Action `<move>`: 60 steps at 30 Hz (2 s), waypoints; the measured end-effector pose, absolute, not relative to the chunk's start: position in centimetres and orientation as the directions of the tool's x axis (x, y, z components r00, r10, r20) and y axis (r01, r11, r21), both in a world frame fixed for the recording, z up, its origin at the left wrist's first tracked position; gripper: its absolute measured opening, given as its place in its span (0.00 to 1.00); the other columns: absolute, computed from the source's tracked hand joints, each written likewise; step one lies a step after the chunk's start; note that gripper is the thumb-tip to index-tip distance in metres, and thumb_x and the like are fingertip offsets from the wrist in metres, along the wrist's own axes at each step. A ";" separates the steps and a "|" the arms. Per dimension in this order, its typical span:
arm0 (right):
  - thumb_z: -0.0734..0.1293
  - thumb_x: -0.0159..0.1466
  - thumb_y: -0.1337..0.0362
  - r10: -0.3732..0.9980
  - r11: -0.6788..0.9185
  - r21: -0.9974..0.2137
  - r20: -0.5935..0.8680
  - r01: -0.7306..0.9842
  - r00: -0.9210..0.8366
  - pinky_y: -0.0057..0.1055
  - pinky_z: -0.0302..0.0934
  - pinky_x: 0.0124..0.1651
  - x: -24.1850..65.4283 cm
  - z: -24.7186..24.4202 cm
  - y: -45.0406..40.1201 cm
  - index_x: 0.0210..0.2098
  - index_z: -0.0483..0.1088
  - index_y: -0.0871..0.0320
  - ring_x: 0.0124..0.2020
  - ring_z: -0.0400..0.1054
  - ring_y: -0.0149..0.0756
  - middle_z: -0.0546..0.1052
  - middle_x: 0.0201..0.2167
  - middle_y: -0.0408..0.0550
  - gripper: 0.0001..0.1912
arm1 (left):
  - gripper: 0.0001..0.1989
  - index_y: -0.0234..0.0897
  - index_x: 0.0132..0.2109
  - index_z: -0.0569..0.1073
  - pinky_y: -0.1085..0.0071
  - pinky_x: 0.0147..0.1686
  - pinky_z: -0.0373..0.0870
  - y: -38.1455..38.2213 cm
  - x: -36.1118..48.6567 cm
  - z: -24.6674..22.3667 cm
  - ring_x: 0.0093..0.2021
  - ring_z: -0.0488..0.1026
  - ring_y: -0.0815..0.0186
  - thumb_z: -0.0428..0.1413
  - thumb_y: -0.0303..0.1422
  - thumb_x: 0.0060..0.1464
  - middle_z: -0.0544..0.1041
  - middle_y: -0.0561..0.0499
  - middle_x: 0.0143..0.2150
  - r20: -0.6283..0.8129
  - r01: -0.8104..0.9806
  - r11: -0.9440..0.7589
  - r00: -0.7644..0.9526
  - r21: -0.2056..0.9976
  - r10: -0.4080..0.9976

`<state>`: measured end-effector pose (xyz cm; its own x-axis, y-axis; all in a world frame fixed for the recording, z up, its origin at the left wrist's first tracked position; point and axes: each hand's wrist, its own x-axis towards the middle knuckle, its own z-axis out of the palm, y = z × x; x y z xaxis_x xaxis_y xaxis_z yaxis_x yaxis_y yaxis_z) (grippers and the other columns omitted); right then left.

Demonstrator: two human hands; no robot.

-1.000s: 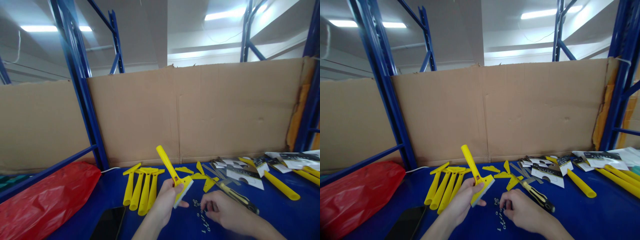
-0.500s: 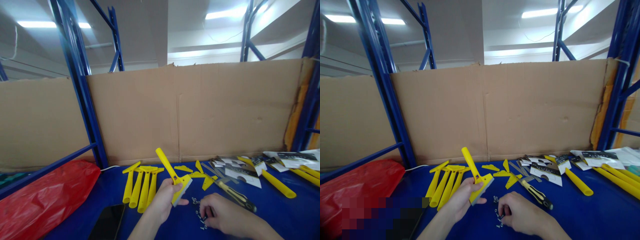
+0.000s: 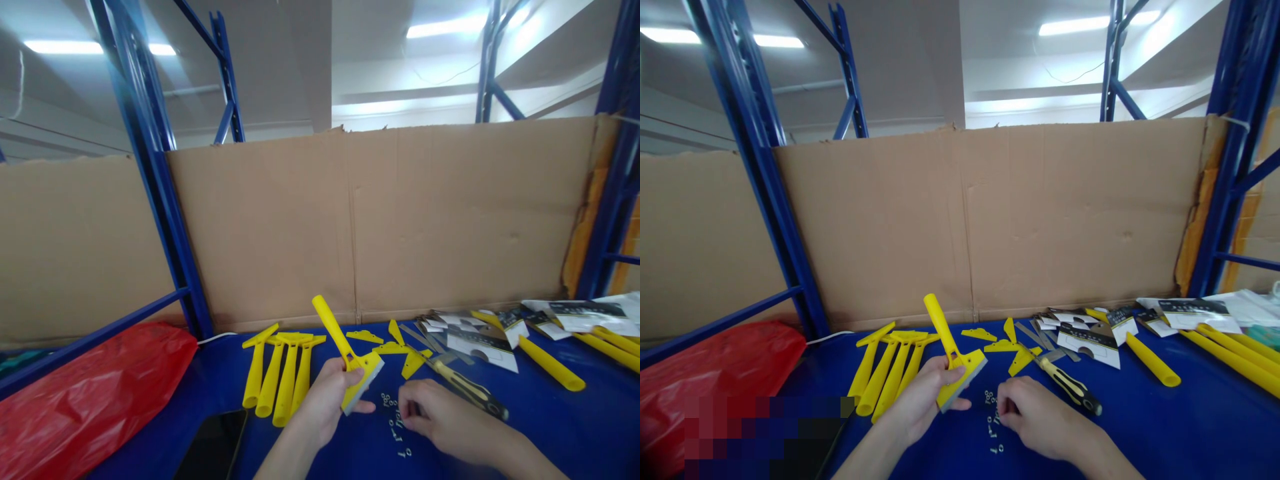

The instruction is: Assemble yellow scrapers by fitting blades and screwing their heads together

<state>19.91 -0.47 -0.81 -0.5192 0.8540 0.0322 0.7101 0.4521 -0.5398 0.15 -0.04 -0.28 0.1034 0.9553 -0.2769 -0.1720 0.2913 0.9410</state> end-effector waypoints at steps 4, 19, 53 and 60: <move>0.62 0.58 0.71 0.853 0.434 -0.569 0.009 0.699 -0.522 0.24 0.55 0.29 20.0 -1.5 -0.1 0.30 0.71 0.58 0.26 0.65 0.29 0.73 0.25 0.42 0.07 | 0.08 0.31 0.41 0.66 0.67 0.31 0.75 0.0 0.3 -0.2 0.44 0.70 0.58 0.54 0.25 0.53 0.70 0.40 0.46 -0.293 -0.177 0.304 0.089 0.936 0.952; 0.63 0.57 0.72 0.866 0.467 -0.428 0.045 0.774 -0.498 0.26 0.56 0.33 19.1 -1.1 -0.6 0.28 0.71 0.58 0.30 0.66 0.33 0.74 0.27 0.44 0.06 | 0.09 0.30 0.43 0.67 0.67 0.31 0.76 -0.1 0.4 -0.3 0.44 0.71 0.59 0.53 0.25 0.53 0.72 0.40 0.45 -0.281 -0.144 0.296 0.114 0.944 0.953; 0.57 0.63 0.68 0.935 0.300 -0.742 0.105 0.600 -0.338 0.23 0.54 0.20 16.8 -0.2 0.6 0.28 0.65 0.57 0.14 0.61 0.26 0.66 0.17 0.36 0.09 | 0.12 0.30 0.41 0.73 0.75 0.21 0.72 0.1 1.4 -1.7 0.37 0.68 0.63 0.57 0.32 0.50 0.68 0.48 0.34 -0.019 0.034 0.009 0.307 0.999 0.951; 0.62 0.60 0.68 0.927 0.375 -0.580 0.237 0.724 -0.290 0.28 0.57 0.30 16.8 0.3 0.7 0.28 0.66 0.57 0.26 0.68 0.34 0.73 0.22 0.42 0.05 | 0.14 0.29 0.43 0.73 0.76 0.22 0.72 0.0 1.2 -1.3 0.38 0.68 0.62 0.56 0.34 0.51 0.68 0.46 0.36 -0.012 0.035 0.001 0.313 0.999 0.950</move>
